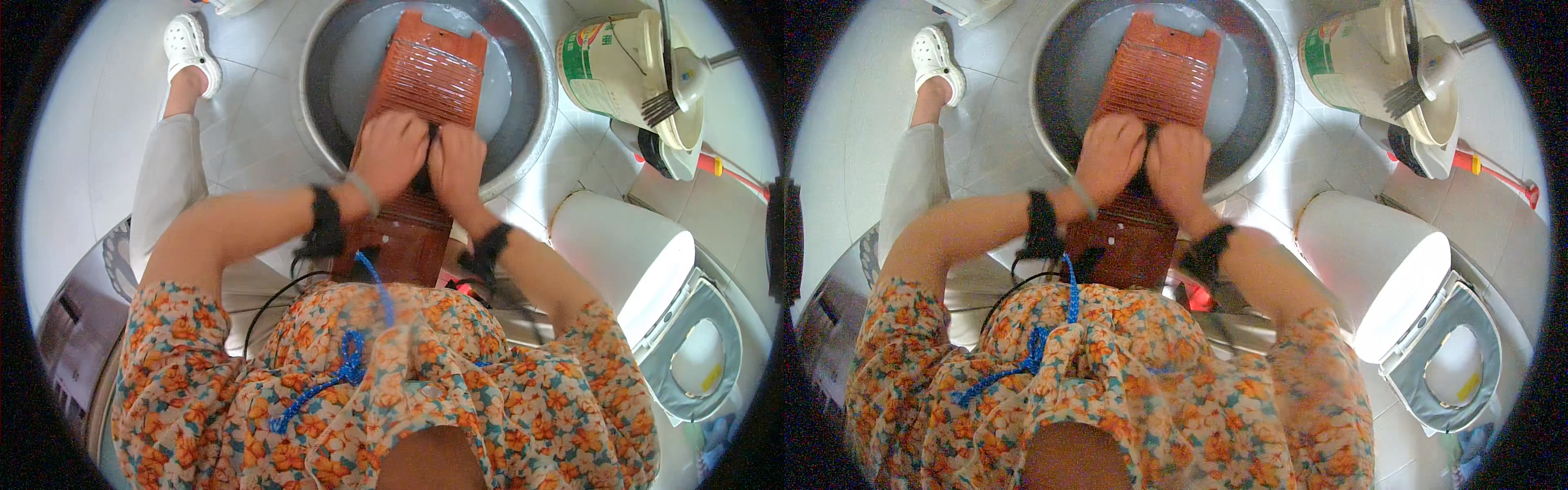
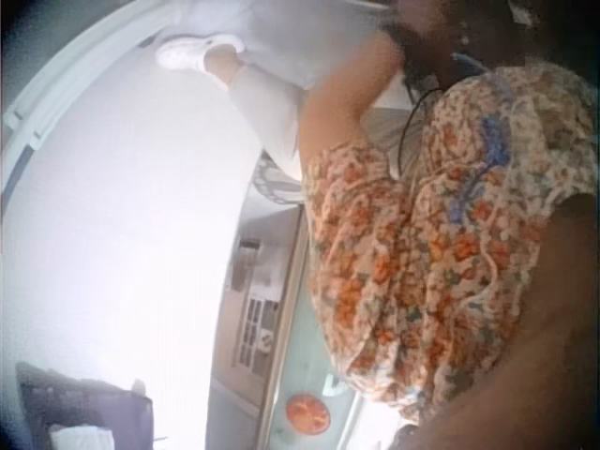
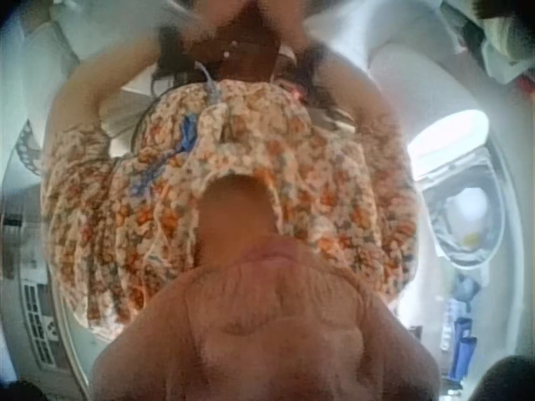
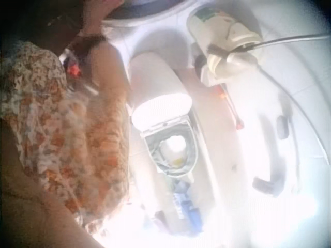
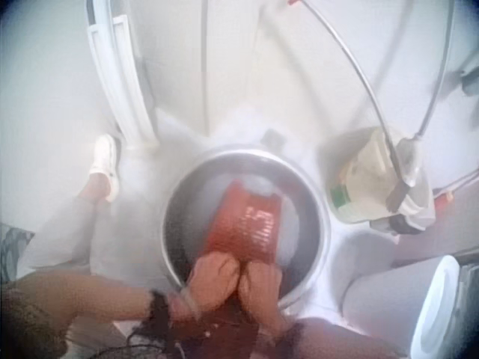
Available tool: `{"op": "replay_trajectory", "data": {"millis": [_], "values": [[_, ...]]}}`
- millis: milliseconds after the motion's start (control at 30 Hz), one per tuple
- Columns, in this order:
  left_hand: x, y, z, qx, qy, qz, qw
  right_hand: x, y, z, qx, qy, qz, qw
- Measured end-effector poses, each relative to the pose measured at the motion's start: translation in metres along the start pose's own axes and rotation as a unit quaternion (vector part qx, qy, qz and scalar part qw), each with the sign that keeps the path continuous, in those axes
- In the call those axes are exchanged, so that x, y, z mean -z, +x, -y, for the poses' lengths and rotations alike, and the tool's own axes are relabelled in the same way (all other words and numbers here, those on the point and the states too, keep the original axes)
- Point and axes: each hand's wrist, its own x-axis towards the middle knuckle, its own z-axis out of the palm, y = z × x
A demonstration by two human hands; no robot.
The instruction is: The person washes black garments by hand using a washboard in a basin of water and then empties the basin into a toilet.
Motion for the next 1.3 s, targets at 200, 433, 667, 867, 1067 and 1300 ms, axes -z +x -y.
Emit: {"op": "replay_trajectory", "data": {"millis": [200, 433, 667, 867, 1067, 1300], "values": [[-0.041, 0.098, 0.040, 0.066, 0.033, -0.025, 0.997, -0.043, 0.090, -0.062, -0.088, 0.069, -0.011, 0.994], [-0.010, 0.090, 0.021, 0.211, -0.115, 0.221, 0.945, -0.024, 0.045, -0.027, -0.167, -0.027, 0.016, 0.985], [0.016, 0.025, -0.027, 0.177, 0.090, 0.189, 0.962, 0.028, -0.019, 0.039, -0.170, 0.057, -0.051, 0.982], [0.020, -0.084, -0.047, 0.052, 0.045, -0.064, 0.996, 0.009, -0.075, 0.086, -0.154, -0.006, -0.169, 0.973], [0.007, -0.045, -0.017, 0.023, 0.012, -0.015, 1.000, 0.003, -0.044, 0.054, -0.148, 0.061, -0.110, 0.981], [-0.008, 0.004, 0.008, -0.004, -0.046, 0.061, 0.997, -0.015, -0.011, 0.004, -0.097, 0.103, -0.057, 0.988]]}}
